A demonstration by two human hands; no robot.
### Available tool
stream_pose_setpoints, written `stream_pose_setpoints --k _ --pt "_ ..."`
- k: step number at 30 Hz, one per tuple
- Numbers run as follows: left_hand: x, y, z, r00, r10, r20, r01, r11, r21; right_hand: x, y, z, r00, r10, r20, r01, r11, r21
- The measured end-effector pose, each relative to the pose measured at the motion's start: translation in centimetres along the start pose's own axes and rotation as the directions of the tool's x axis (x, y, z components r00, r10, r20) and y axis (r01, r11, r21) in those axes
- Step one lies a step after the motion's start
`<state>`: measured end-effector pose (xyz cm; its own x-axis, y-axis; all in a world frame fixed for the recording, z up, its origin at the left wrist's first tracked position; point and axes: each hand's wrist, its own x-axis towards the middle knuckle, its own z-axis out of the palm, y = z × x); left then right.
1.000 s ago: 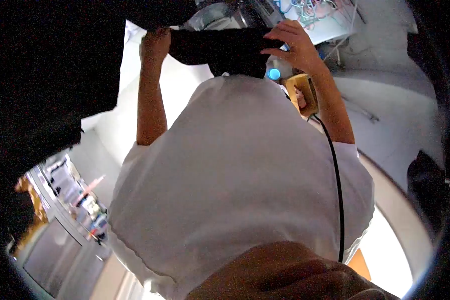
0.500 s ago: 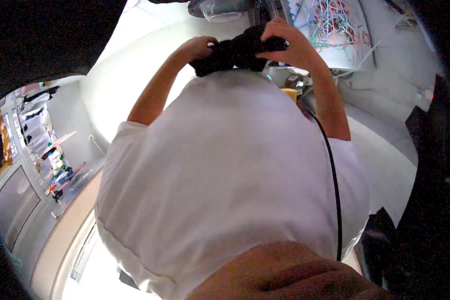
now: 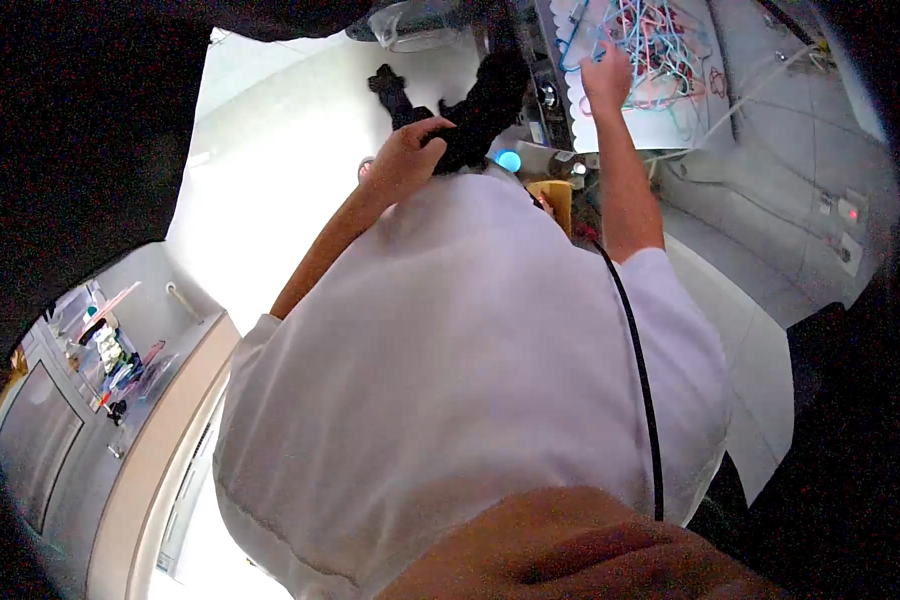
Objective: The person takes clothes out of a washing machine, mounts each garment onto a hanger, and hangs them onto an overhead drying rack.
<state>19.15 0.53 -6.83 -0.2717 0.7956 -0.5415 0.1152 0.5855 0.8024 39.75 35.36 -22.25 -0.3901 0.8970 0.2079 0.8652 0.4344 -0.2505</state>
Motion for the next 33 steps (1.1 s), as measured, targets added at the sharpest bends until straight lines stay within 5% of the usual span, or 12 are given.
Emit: stream_pose_setpoints --k 2,4,6,8,10,13,16,18,20,27,31,33 --pt "0.2 0.5 -0.1 0.997 0.08 -0.018 -0.079 0.995 0.056 0.8 1.6 0.8 0.995 -0.029 -0.094 0.02 0.995 -0.093" --pt "0.4 0.5 -0.7 0.999 0.035 -0.039 -0.029 0.988 0.155 1.0 2.5 0.8 0.947 0.305 -0.101 -0.321 0.912 -0.254" --pt "0.8 -0.8 -0.5 0.995 0.078 -0.064 -0.074 0.995 0.073 0.8 4.9 1.4 0.921 0.359 -0.153 -0.39 0.864 -0.319" --pt "0.8 -1.0 -1.2 0.986 0.087 -0.14 -0.075 0.994 0.084 1.2 6.6 -0.1 0.783 0.567 0.254 -0.53 0.823 -0.204" --pt "1.2 -1.5 -1.6 0.983 0.084 -0.162 -0.067 0.992 0.106 1.2 8.0 -1.0 0.803 0.537 0.259 -0.504 0.843 -0.186" --pt "1.5 -1.6 -2.2 0.979 0.101 -0.175 -0.079 0.988 0.132 1.4 15.0 2.2 0.945 0.238 0.226 -0.263 0.961 0.089" --pt "1.8 -2.3 -2.3 0.973 0.035 -0.227 -0.014 0.996 0.093 2.2 15.0 0.2 0.932 0.307 0.194 -0.33 0.939 0.098" --pt "2.0 -2.7 -2.7 0.977 0.053 -0.205 -0.033 0.994 0.1 2.3 13.7 -2.2 0.881 0.33 0.34 -0.409 0.891 0.195" --pt "2.3 -3.4 -2.5 0.974 0.07 -0.213 -0.043 0.991 0.129 1.9 13.8 -2.5 0.961 0.233 0.149 -0.241 0.97 0.035" --pt "1.7 -4.7 -1.7 0.967 0.071 -0.243 -0.03 0.985 0.169 0.3 11.0 -5.8 0.931 0.356 -0.084 -0.362 0.93 -0.069" --pt "1.1 -6.2 -1.9 0.957 0.005 -0.289 -0.021 0.998 -0.053 1.6 16.3 -5.9 0.814 0.391 -0.431 -0.381 0.918 0.112" --pt "1.8 -8.5 -2.1 0.921 0.082 -0.38 -0.129 0.987 -0.098 0.9 12.3 -10.5 0.775 0.427 -0.465 -0.384 0.904 0.191"
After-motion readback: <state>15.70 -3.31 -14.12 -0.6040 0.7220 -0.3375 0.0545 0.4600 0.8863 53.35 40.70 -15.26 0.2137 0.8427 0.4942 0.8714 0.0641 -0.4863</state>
